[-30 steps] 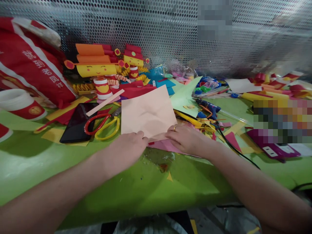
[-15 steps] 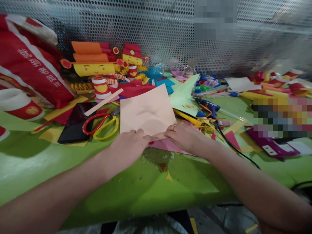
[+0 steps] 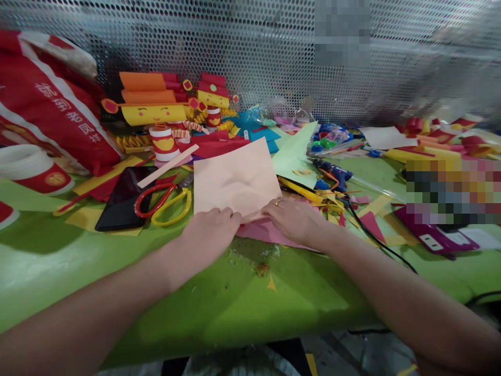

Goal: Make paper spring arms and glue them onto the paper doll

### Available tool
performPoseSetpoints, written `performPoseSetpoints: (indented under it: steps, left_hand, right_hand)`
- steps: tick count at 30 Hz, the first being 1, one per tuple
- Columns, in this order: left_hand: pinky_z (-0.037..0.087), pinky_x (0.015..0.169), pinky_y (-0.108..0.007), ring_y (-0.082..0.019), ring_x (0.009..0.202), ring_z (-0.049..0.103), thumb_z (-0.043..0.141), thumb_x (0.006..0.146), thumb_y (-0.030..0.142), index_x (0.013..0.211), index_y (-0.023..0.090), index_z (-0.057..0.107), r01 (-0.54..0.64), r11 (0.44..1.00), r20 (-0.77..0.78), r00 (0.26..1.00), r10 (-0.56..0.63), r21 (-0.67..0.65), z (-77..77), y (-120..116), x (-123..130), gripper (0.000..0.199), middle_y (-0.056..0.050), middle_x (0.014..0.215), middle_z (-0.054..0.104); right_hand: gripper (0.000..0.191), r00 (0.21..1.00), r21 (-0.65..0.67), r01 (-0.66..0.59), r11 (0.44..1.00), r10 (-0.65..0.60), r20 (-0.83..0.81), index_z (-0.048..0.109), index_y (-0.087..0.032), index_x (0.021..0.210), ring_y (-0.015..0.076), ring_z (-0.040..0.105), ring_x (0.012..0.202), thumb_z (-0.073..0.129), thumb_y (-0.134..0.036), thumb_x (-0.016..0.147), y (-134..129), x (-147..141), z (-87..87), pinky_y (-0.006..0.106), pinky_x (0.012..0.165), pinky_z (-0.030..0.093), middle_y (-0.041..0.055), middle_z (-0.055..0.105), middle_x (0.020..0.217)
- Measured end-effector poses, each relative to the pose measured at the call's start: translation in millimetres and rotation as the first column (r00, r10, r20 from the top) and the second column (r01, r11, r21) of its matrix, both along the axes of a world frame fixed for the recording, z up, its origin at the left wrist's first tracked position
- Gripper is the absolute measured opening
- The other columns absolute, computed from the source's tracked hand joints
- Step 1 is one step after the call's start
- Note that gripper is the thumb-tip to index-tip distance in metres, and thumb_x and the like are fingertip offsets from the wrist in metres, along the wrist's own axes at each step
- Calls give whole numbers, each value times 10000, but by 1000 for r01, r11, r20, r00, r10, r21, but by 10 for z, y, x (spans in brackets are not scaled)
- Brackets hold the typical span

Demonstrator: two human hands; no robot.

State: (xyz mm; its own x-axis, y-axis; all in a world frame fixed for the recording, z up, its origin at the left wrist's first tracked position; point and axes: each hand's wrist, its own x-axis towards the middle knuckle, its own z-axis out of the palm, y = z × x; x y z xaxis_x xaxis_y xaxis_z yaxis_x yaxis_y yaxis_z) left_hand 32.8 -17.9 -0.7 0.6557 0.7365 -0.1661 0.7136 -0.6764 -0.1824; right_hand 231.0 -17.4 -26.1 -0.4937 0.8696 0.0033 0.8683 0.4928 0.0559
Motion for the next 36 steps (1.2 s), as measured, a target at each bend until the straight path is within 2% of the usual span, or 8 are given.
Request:
performPoseSetpoints:
  steps: [7, 11, 16, 19, 24, 29, 32, 36]
  left_hand:
    - [476, 615, -316, -225, 837, 617, 360, 812, 26, 963, 155, 561, -34, 999, 30, 999, 35, -36, 11, 81, -6, 283, -92, 894, 627]
    - [444, 592, -297, -225, 826, 616, 354, 825, 66, 960, 172, 557, -27, 997, 44, 999, 30, -71, 10, 148, -24, 266, -77, 851, 630]
    - [398, 563, -290, -226, 770, 619, 368, 812, 92, 937, 168, 565, -36, 992, 49, 998, 42, -124, 12, 211, -63, 246, -80, 793, 637]
    - [387, 569, -295, -232, 779, 623, 375, 830, 140, 974, 171, 557, -41, 989, 76, 996, 53, -142, 30, 228, -81, 234, -80, 834, 659]
    - [382, 558, -305, -242, 757, 623, 305, 897, 235, 966, 173, 565, -106, 987, 90, 989, 118, -124, 21, 225, -47, 276, -83, 844, 672]
    - [385, 565, -313, -258, 774, 621, 319, 888, 220, 939, 177, 575, -125, 989, 93, 987, 131, -74, -59, 232, 8, 264, -86, 837, 663]
    - [379, 566, -303, -247, 788, 615, 317, 895, 261, 919, 181, 580, -146, 984, 117, 980, 158, -103, -97, 270, 9, 277, -82, 863, 653]
    - [372, 571, -289, -228, 765, 609, 327, 891, 368, 937, 188, 578, -243, 956, 129, 956, 265, -165, -113, 330, 8, 312, -68, 811, 649]
  right_hand:
    - [223, 998, -41, 19, 999, -22, -67, 607, -139, 926, 210, 559, 892, 393, -165, 871, 29, -31, -4, 304, 717, 393, 110, 637, 907]
    - [205, 995, -29, 24, 999, -27, -94, 600, -153, 906, 200, 559, 864, 400, -189, 878, 78, -23, -66, 283, 685, 385, 101, 634, 906]
    - [208, 988, -55, 102, 993, -108, -113, 592, -157, 905, 200, 567, 878, 388, -185, 879, 103, -50, -68, 268, 661, 378, 101, 641, 922]
    - [221, 978, -73, 159, 985, -167, -121, 591, -156, 909, 209, 575, 877, 375, -195, 883, 98, -83, -35, 274, 654, 378, 105, 642, 936]
    - [226, 985, -69, 134, 989, -141, -103, 583, -141, 898, 212, 567, 881, 361, -181, 883, 108, -95, -25, 275, 662, 368, 109, 633, 918]
    - [241, 988, -78, 101, 992, -109, -106, 575, -148, 899, 209, 544, 881, 336, -174, 890, 128, -82, -52, 270, 657, 350, 99, 620, 899]
    - [259, 984, -103, 117, 988, -129, -119, 576, -141, 890, 214, 541, 880, 321, -183, 897, 137, -97, -47, 276, 657, 346, 104, 617, 897]
    - [261, 960, -164, 186, 969, -215, -179, 583, -139, 896, 206, 549, 876, 328, -198, 898, 139, -139, -14, 272, 663, 347, 103, 626, 916]
